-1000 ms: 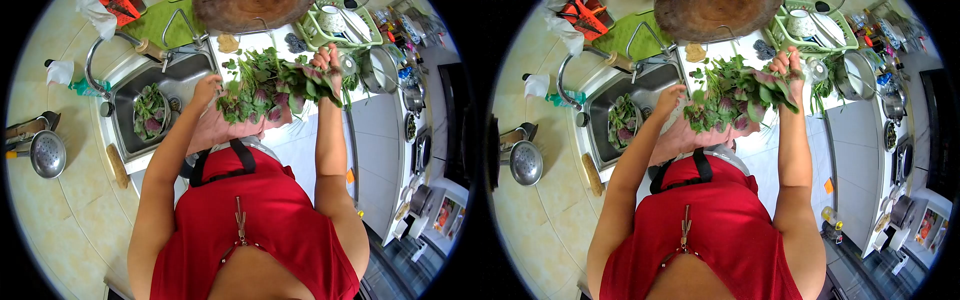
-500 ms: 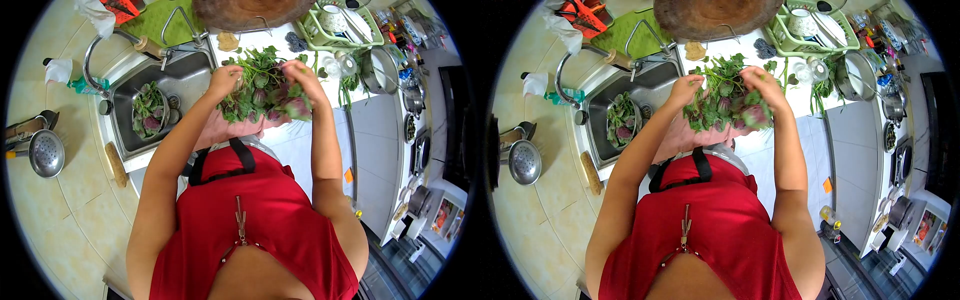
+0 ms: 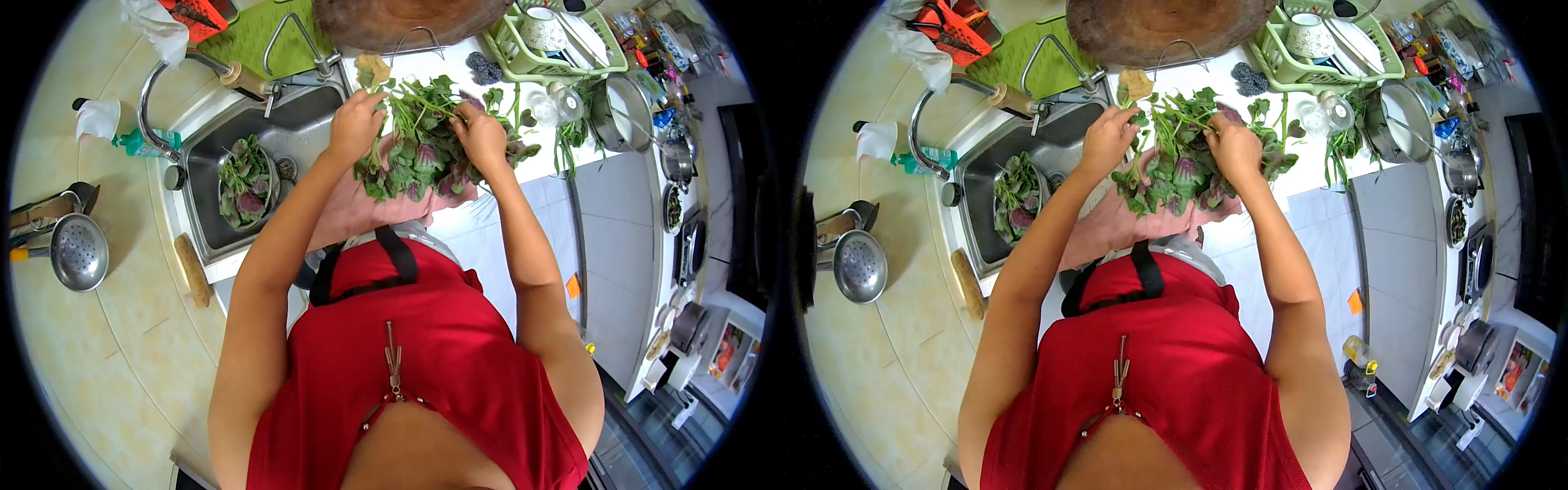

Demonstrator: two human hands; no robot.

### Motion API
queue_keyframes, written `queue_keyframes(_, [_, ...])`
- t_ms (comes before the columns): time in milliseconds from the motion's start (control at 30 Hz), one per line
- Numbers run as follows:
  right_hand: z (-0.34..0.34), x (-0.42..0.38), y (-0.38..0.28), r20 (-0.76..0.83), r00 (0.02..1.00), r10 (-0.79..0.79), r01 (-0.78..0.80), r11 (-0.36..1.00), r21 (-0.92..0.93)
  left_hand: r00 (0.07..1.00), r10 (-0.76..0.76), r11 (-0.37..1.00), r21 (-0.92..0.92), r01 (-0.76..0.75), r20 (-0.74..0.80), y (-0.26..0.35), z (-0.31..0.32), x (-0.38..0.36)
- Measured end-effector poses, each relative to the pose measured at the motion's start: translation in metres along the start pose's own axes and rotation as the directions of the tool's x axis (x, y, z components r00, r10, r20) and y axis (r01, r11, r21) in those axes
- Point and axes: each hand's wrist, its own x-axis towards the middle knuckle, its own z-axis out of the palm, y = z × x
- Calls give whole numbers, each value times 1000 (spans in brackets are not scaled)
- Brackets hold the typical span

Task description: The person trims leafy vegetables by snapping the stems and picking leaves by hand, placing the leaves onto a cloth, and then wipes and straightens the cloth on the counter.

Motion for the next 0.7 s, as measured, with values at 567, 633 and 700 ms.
queue_keyframes(567, [-54, -7, -21, -285, 953, -100, 162, 966, 201, 924, 383, 871, 336, -359, -6, 26, -39, 17])
queue_keyframes(633, [-61, -7, -36, -244, 962, -124, 165, 974, 155, 899, 439, 844, 345, -410, -6, 30, -41, 17])
queue_keyframes(700, [-57, -5, -43, -197, 940, -278, 294, 954, 53, 887, 461, 837, 342, -428, -19, 40, -41, 18])
